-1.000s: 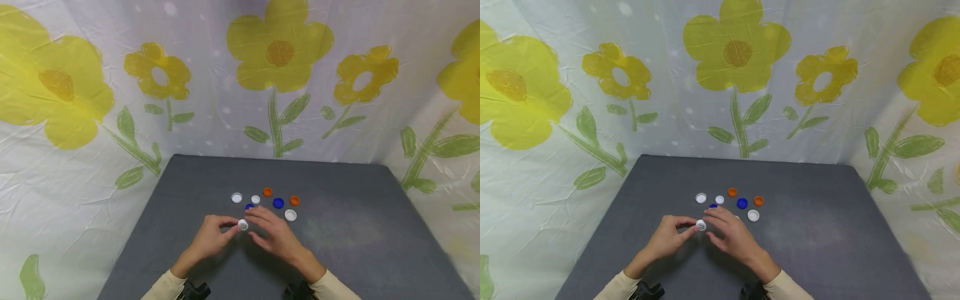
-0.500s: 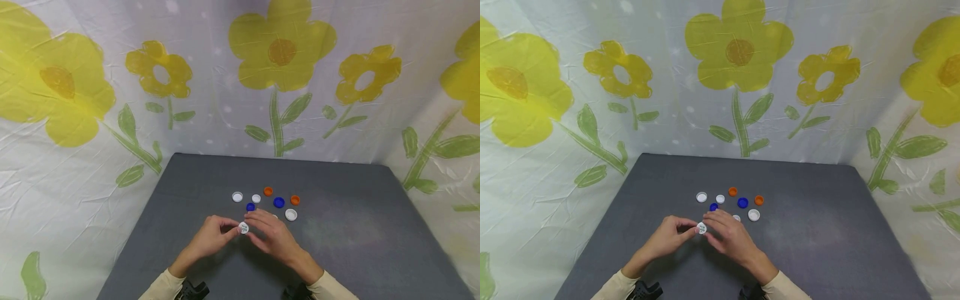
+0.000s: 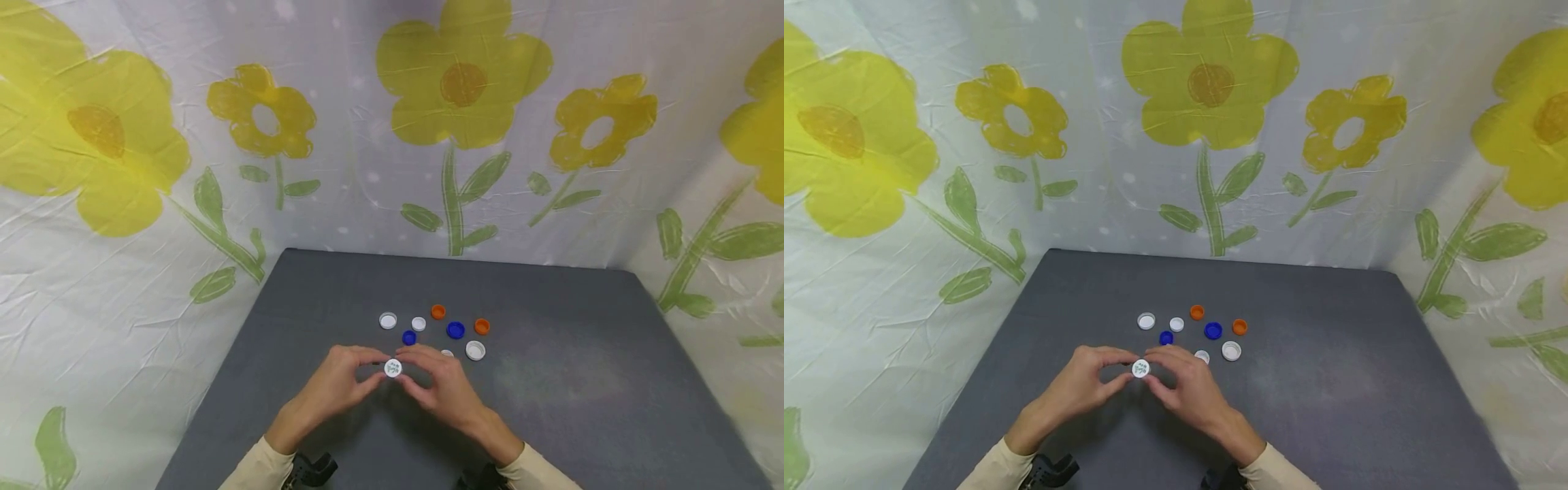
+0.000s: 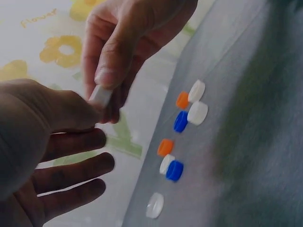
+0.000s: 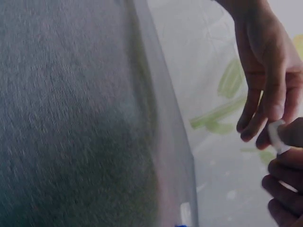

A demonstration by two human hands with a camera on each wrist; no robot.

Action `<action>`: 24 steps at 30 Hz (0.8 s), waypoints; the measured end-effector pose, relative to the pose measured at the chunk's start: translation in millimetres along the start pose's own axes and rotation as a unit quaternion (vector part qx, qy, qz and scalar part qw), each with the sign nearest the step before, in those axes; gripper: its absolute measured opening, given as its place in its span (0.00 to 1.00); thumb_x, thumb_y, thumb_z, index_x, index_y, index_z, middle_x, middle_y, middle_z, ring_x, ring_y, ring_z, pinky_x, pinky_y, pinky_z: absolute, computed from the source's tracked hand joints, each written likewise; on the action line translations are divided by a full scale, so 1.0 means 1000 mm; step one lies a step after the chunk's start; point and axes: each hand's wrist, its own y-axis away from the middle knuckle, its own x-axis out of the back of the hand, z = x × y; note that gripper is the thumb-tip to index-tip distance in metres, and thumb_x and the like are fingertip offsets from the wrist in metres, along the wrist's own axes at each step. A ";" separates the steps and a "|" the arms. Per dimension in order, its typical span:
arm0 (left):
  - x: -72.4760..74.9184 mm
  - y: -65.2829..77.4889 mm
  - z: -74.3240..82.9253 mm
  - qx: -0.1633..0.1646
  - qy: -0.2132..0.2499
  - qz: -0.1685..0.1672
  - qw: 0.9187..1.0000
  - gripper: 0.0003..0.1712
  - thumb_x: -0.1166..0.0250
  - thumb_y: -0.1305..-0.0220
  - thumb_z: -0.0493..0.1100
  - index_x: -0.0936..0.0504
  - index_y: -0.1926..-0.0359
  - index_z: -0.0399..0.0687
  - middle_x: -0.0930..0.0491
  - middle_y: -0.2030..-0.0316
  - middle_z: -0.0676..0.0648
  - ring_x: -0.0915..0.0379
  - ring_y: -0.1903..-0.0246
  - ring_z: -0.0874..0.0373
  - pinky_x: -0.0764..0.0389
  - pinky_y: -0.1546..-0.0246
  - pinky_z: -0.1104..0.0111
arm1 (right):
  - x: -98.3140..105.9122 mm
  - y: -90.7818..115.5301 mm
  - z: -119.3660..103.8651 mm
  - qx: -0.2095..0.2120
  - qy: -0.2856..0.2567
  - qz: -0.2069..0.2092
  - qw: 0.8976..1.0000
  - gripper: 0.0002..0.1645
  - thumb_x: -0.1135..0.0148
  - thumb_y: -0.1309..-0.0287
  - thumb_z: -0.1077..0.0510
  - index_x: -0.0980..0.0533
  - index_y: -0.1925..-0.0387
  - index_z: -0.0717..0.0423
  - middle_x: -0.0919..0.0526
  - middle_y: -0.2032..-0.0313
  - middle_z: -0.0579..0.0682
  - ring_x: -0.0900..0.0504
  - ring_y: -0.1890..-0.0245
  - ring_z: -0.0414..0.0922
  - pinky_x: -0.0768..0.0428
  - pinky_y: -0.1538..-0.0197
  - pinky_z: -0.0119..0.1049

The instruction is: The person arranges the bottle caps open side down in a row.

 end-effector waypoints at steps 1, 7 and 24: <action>0.000 0.001 -0.001 -0.009 -0.011 -0.005 1.000 0.14 0.18 0.41 0.36 0.06 0.53 0.46 0.05 0.57 0.50 0.08 0.55 0.56 0.10 0.52 0.59 | -0.001 0.000 -0.001 -0.003 0.003 -0.007 1.000 0.20 0.17 0.43 0.62 0.12 0.48 0.55 0.07 0.48 0.51 0.09 0.44 0.48 0.13 0.41 0.44; 0.001 0.010 -0.007 -0.017 -0.061 -0.076 0.995 0.12 0.18 0.39 0.39 0.06 0.54 0.47 0.06 0.59 0.53 0.09 0.57 0.58 0.11 0.52 0.60 | -0.011 0.006 -0.005 0.002 0.033 -0.059 0.998 0.17 0.17 0.41 0.58 0.10 0.50 0.56 0.07 0.50 0.51 0.09 0.46 0.47 0.12 0.43 0.45; -0.012 0.045 -0.014 -0.006 -0.117 -0.160 0.980 0.10 0.17 0.43 0.39 0.07 0.61 0.55 0.08 0.65 0.57 0.13 0.61 0.61 0.13 0.58 0.62 | -0.041 0.023 -0.014 0.037 0.105 -0.181 0.977 0.10 0.19 0.40 0.53 0.09 0.57 0.49 0.09 0.49 0.47 0.12 0.47 0.43 0.16 0.38 0.38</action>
